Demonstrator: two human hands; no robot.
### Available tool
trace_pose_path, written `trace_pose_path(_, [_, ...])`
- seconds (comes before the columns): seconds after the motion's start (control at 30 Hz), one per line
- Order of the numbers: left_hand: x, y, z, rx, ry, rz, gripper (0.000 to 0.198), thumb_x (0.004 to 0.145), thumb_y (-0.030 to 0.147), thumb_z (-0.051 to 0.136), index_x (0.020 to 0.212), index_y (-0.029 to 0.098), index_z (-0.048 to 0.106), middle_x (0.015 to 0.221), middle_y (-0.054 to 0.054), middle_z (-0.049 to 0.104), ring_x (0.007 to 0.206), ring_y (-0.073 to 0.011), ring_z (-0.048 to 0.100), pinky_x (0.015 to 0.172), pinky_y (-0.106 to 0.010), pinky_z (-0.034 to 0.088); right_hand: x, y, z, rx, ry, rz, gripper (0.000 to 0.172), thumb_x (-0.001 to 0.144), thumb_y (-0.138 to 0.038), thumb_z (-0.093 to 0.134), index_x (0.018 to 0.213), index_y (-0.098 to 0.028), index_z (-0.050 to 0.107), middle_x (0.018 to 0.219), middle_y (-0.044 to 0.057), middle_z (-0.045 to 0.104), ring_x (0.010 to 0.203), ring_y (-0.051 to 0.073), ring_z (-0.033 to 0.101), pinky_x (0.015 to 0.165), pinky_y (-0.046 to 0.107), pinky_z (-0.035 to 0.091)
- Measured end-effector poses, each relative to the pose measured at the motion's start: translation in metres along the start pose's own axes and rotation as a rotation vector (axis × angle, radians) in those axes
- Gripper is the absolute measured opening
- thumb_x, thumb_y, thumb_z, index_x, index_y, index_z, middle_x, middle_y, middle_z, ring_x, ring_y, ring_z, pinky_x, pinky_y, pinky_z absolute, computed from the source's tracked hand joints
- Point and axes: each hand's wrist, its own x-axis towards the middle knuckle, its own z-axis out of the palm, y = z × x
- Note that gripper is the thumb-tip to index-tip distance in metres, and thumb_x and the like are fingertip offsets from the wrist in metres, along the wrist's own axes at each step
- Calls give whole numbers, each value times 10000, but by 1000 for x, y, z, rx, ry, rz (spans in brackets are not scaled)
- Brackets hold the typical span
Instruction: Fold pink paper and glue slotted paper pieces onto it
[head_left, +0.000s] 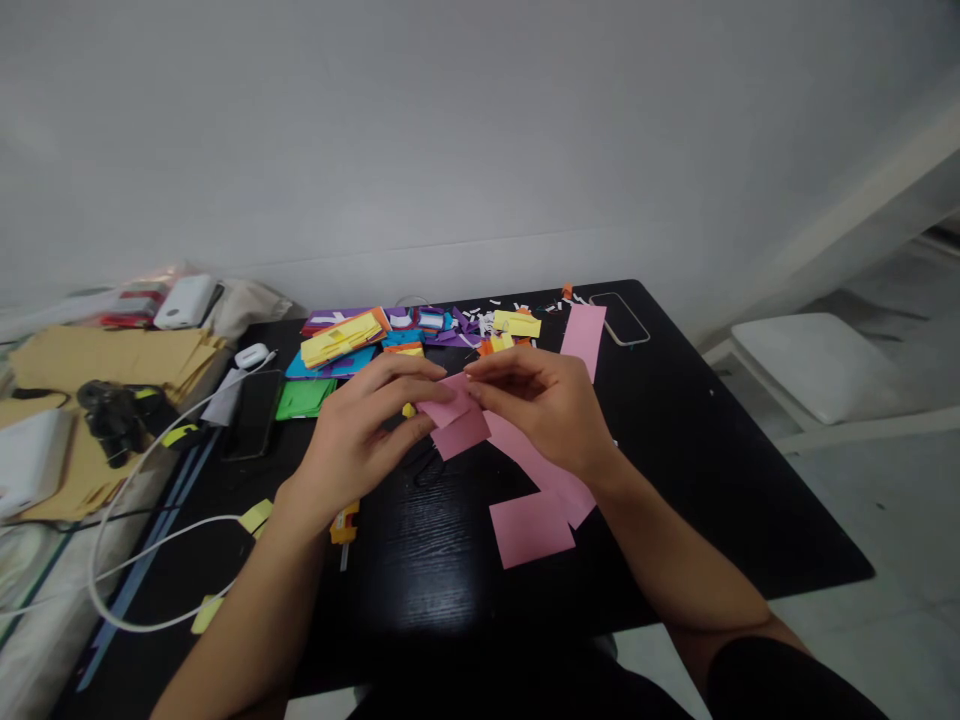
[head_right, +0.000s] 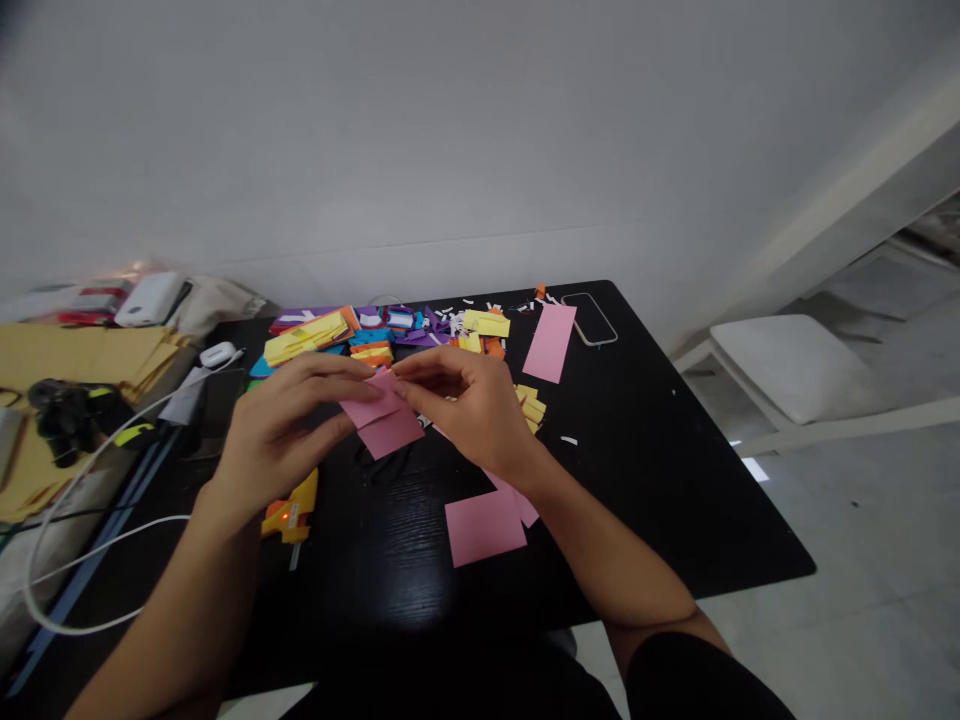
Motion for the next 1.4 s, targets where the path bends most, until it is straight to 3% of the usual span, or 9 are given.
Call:
trace_pose_path(0.23, [2,3,2,-90,8,-49,141,1004,174,709,1108,262,745,1100,-47,798,1040,-204,765,922,-364,621,-2,-1,1,-17,-15,-28,114,841,-258,892,948,-259,853,952,13,856,881,185,815,848,354,703])
trace_pose_path(0.53, [0,12,16,-147,162,-196,70,1012,233,729,1068,260,761,1009,-34,816,941,-187,760,819,-345,618,-5,-3,1,51,-66,-19,148,861,-221,882,999,-265,853,1017,6,867,959,188,834,947,370,706])
trace_pose_path(0.73, [-4,16,23,-273,253,-304,96,999,208,753,1080,257,739,1017,-28,782,893,-158,731,783,-316,613,-6,-5,1,4,-72,-15,178,871,-219,858,1042,-265,851,1039,16,866,975,200,831,919,375,706])
trace_pose_path(0.93, [-2,7,6,-210,153,-174,186,969,160,755,1111,281,748,1088,-40,797,1042,-205,754,877,-370,637,-5,-6,0,-22,-22,-17,192,844,-199,848,1025,-262,854,1041,19,860,958,201,820,878,371,704])
trace_pose_path(1.2, [-4,2,-2,-134,83,-174,195,950,128,737,1067,284,754,997,-23,819,904,-189,783,770,-340,636,-4,-9,-3,-47,-32,-26,194,855,-195,842,1038,-257,853,1037,22,859,944,197,820,819,347,698])
trace_pose_path(1.4, [-4,1,-2,-173,55,-148,172,946,170,777,1082,273,758,1007,-34,820,910,-191,784,768,-332,644,-5,-8,-3,-50,-29,-35,182,856,-198,841,1029,-252,853,1040,20,860,940,192,818,834,342,701])
